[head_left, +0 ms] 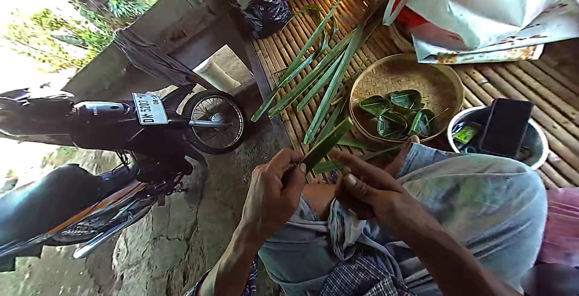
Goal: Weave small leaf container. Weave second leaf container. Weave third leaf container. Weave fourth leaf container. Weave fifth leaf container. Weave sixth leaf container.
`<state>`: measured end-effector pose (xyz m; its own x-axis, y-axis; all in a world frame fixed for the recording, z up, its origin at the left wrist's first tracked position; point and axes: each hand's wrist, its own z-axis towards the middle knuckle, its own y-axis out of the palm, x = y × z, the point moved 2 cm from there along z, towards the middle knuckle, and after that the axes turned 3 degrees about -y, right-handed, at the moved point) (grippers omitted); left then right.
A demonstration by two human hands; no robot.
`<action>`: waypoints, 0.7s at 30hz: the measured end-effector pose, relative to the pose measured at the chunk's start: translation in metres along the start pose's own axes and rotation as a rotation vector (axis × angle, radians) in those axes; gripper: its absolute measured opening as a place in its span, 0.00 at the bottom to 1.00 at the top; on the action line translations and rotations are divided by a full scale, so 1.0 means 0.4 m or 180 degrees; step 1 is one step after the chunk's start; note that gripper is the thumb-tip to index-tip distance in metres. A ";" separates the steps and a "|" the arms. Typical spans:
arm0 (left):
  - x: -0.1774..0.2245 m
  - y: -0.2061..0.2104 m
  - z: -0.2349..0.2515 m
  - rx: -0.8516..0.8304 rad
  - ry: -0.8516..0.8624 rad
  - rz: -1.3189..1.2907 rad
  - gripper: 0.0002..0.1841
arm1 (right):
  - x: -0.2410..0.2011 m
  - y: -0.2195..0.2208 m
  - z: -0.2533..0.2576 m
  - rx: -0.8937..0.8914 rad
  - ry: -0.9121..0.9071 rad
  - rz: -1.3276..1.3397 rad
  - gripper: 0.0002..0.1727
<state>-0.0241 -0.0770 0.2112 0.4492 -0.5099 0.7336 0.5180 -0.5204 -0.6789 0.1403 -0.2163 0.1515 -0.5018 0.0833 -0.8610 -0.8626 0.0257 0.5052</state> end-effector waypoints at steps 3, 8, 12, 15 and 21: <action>0.020 0.014 -0.015 -0.0084 0.0170 -0.0010 0.10 | -0.005 0.016 0.014 -0.0193 0.0107 0.0282 0.20; 0.025 0.020 -0.025 -0.0234 0.0233 -0.0201 0.11 | -0.002 0.020 0.014 -0.0139 0.0114 0.0363 0.17; 0.028 0.021 -0.023 -0.0252 0.0159 -0.0296 0.13 | 0.007 0.026 0.010 -0.0006 -0.0090 0.0148 0.15; 0.034 0.012 -0.018 -0.0496 0.0009 -0.0740 0.14 | 0.013 0.025 0.007 0.0083 -0.0287 -0.0140 0.17; 0.027 0.017 -0.016 -0.1080 -0.0622 -0.2422 0.14 | 0.037 0.018 -0.003 0.0129 -0.0728 -0.0592 0.16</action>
<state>-0.0205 -0.0904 0.2142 0.2011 0.1724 0.9643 0.4974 -0.8660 0.0511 0.1264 -0.2159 0.1424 -0.3037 0.2958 -0.9057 -0.9329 0.1009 0.3458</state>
